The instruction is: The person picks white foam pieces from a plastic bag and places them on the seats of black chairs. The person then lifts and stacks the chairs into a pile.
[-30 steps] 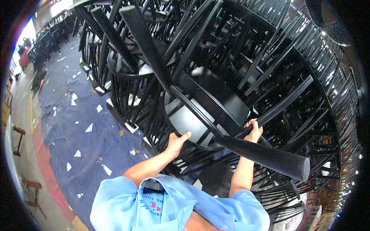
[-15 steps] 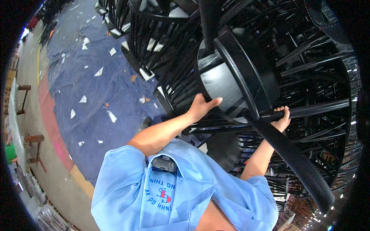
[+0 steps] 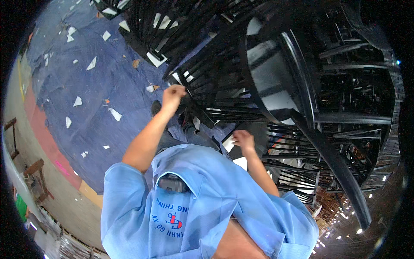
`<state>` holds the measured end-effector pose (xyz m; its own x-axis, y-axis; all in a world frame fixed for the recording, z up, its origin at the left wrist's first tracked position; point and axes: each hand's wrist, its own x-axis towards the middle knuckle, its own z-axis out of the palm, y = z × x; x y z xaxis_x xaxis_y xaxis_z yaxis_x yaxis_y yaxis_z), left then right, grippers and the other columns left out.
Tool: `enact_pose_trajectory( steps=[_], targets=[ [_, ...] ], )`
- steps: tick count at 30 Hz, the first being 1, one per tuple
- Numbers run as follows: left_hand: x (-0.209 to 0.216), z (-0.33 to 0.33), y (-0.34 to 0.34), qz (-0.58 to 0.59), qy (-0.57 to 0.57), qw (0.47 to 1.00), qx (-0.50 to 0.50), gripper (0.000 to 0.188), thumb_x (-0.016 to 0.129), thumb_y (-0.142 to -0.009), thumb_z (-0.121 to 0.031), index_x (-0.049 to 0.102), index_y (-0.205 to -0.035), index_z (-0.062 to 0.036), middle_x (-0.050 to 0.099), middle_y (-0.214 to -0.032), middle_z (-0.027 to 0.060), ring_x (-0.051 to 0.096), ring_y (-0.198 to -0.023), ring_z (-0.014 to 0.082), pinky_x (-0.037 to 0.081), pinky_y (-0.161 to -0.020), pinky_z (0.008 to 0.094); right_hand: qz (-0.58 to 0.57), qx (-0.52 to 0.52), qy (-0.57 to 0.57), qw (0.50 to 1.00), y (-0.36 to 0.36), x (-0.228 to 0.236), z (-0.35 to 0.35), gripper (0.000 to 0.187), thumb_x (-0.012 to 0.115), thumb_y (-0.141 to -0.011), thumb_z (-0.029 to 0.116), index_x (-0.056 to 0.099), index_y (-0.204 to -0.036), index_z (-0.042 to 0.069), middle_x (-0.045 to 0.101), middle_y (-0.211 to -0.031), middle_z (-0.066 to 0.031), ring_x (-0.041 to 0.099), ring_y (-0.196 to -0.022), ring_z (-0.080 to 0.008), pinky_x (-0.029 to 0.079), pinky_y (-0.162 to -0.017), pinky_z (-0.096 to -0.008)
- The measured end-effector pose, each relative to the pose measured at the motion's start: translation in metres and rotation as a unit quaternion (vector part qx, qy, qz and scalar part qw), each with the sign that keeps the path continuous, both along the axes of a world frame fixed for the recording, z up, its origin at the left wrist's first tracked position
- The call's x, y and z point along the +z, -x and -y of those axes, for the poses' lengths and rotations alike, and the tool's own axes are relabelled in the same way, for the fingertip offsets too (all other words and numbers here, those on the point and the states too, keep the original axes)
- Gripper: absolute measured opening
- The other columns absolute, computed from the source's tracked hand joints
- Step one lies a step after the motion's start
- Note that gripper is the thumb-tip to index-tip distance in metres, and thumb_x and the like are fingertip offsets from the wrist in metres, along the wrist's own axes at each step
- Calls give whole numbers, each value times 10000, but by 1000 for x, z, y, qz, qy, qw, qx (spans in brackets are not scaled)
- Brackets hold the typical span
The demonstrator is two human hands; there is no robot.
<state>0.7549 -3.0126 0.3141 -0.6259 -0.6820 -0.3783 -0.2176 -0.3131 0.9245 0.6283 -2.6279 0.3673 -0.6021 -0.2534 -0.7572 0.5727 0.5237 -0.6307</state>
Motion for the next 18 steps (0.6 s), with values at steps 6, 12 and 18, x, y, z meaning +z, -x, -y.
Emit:
enact_pose_trajectory(
  steps=[6,12,18],
  targets=[
    [-130,20,-46,143,-84,983,83,138,702,-907,-136,735,-928,-3,710,-767,53,625,-661,118,496,-631,285,70,86,-5,994,-24,-48,122,585,698,-963,259,449,-1415,-18,605,-1278,-169,710,-955,-270,598,-767,-389],
    [-240,16,-9,174,-51,978,103,259,784,-831,-172,716,-1033,-26,740,-939,129,697,-826,240,538,-757,373,98,-95,73,988,-44,-104,173,817,722,-945,307,244,-1535,4,374,-1495,-202,657,-1106,-393,588,-853,-519],
    [-271,50,48,196,199,949,148,272,764,-825,-190,712,-1036,-27,682,-965,165,678,-898,331,537,-813,415,68,-246,43,966,-39,-130,188,547,690,-968,253,446,-1365,-34,532,-1346,-176,657,-1091,-413,572,-900,-562]
  ],
)
